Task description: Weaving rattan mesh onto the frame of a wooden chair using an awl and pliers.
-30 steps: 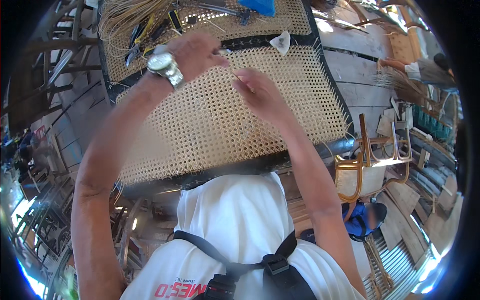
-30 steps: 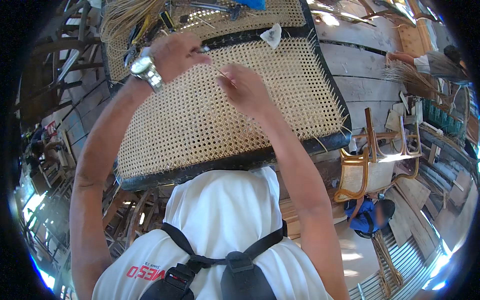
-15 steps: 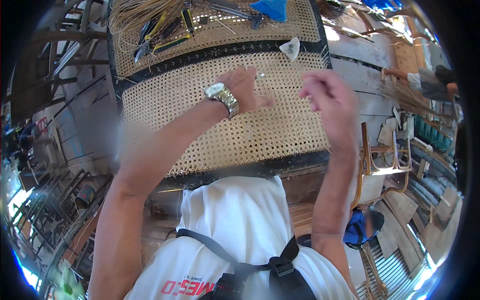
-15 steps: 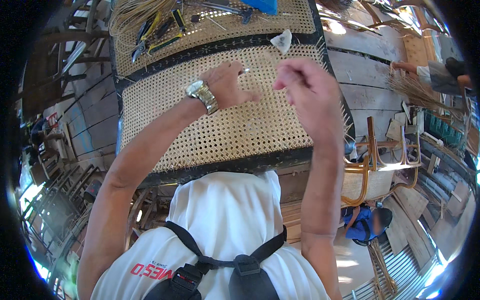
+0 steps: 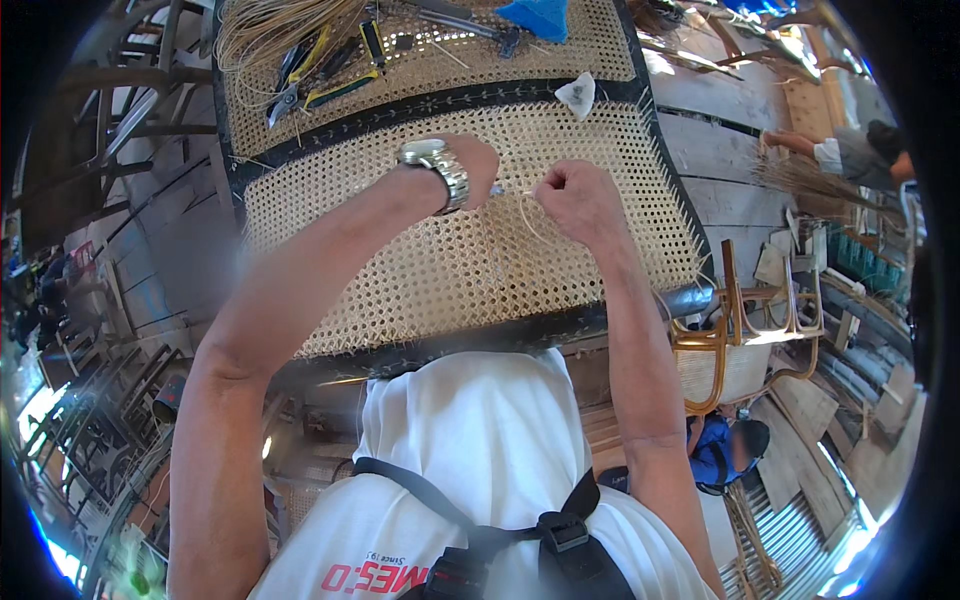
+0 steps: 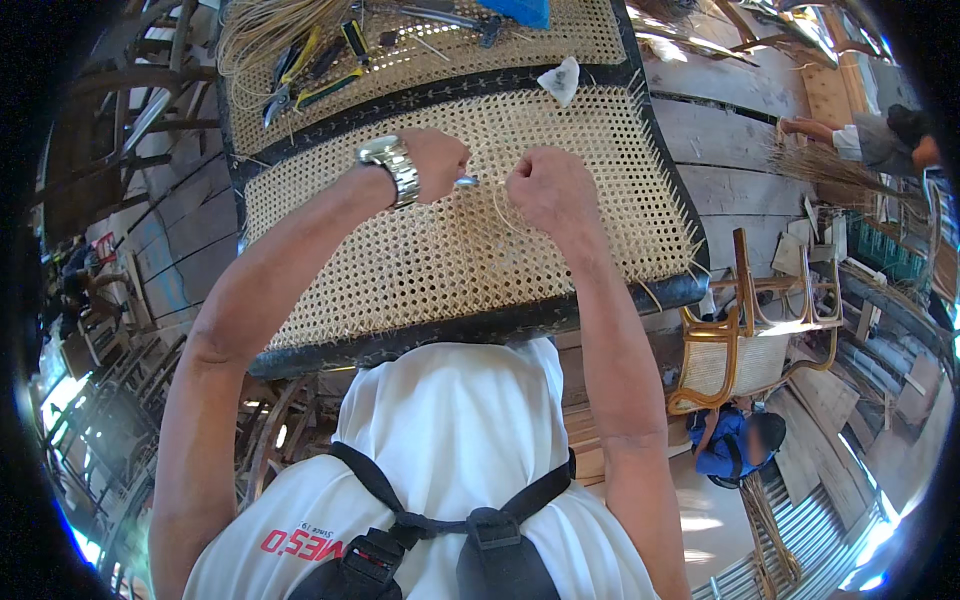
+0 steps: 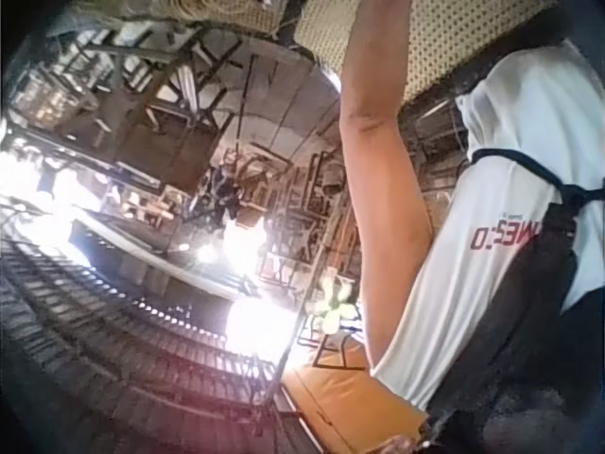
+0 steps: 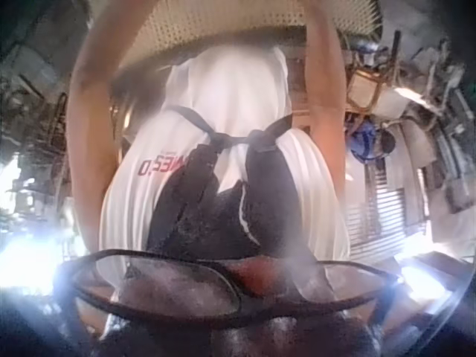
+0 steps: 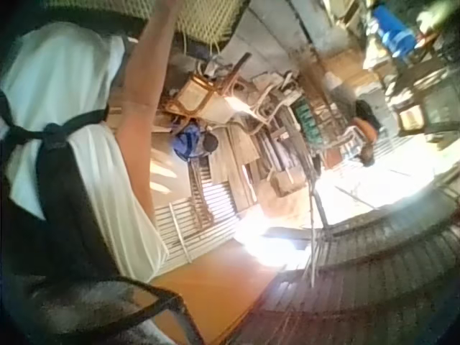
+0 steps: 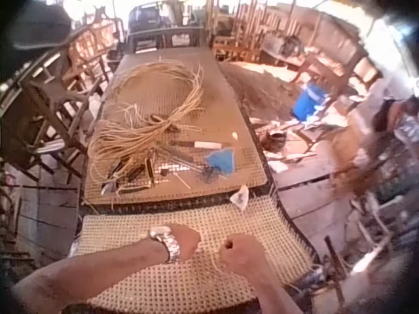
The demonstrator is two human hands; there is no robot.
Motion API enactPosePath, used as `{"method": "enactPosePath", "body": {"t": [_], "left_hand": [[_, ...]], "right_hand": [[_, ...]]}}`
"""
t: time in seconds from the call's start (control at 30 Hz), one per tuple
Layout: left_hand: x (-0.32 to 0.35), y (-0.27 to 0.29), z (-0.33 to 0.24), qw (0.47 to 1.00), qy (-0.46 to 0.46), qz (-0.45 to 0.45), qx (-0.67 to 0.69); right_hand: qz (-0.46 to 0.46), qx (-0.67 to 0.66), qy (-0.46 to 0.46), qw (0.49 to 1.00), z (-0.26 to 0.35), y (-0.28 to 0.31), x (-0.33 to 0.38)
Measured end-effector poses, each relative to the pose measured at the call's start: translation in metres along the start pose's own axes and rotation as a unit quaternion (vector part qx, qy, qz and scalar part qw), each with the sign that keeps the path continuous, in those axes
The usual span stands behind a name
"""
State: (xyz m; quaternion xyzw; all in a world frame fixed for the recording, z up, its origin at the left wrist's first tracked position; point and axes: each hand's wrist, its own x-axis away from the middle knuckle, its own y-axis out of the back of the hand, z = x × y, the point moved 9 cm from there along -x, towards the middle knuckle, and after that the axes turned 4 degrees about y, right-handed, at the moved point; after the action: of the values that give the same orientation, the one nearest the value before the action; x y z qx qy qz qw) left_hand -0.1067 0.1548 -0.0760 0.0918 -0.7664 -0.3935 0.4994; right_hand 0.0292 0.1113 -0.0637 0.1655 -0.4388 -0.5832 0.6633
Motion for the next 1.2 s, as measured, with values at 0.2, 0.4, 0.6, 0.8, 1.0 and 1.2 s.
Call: {"method": "enactPosePath", "body": {"t": [0.2, 0.4, 0.6, 0.8, 1.0, 1.2], "left_hand": [[-0.003, 0.017, -0.028, 0.995, -0.004, 0.009, -0.101], [-0.001, 0.025, -0.049, 0.988, -0.035, -0.008, -0.147], [0.001, 0.014, -0.055, 0.997, -0.013, -0.027, -0.072], [-0.009, -0.02, -0.013, 0.992, 0.021, -0.095, 0.079], [-0.012, -0.013, 0.0, 0.987, 0.081, -0.066, 0.122], [0.029, 0.043, 0.023, 0.993, 0.043, -0.091, 0.061]], "right_hand": [[0.018, -0.032, -0.014, 0.999, -0.015, -0.013, -0.006], [0.033, -0.053, -0.013, 0.998, -0.022, -0.013, -0.008], [0.035, 0.01, -0.009, 0.999, -0.021, -0.014, -0.01], [0.051, 0.023, -0.015, 0.998, -0.006, -0.023, -0.005], [0.027, -0.009, 0.057, 0.998, 0.006, -0.011, -0.001], [0.056, -0.39, 0.129, 0.91, 0.04, -0.029, -0.014]]}}
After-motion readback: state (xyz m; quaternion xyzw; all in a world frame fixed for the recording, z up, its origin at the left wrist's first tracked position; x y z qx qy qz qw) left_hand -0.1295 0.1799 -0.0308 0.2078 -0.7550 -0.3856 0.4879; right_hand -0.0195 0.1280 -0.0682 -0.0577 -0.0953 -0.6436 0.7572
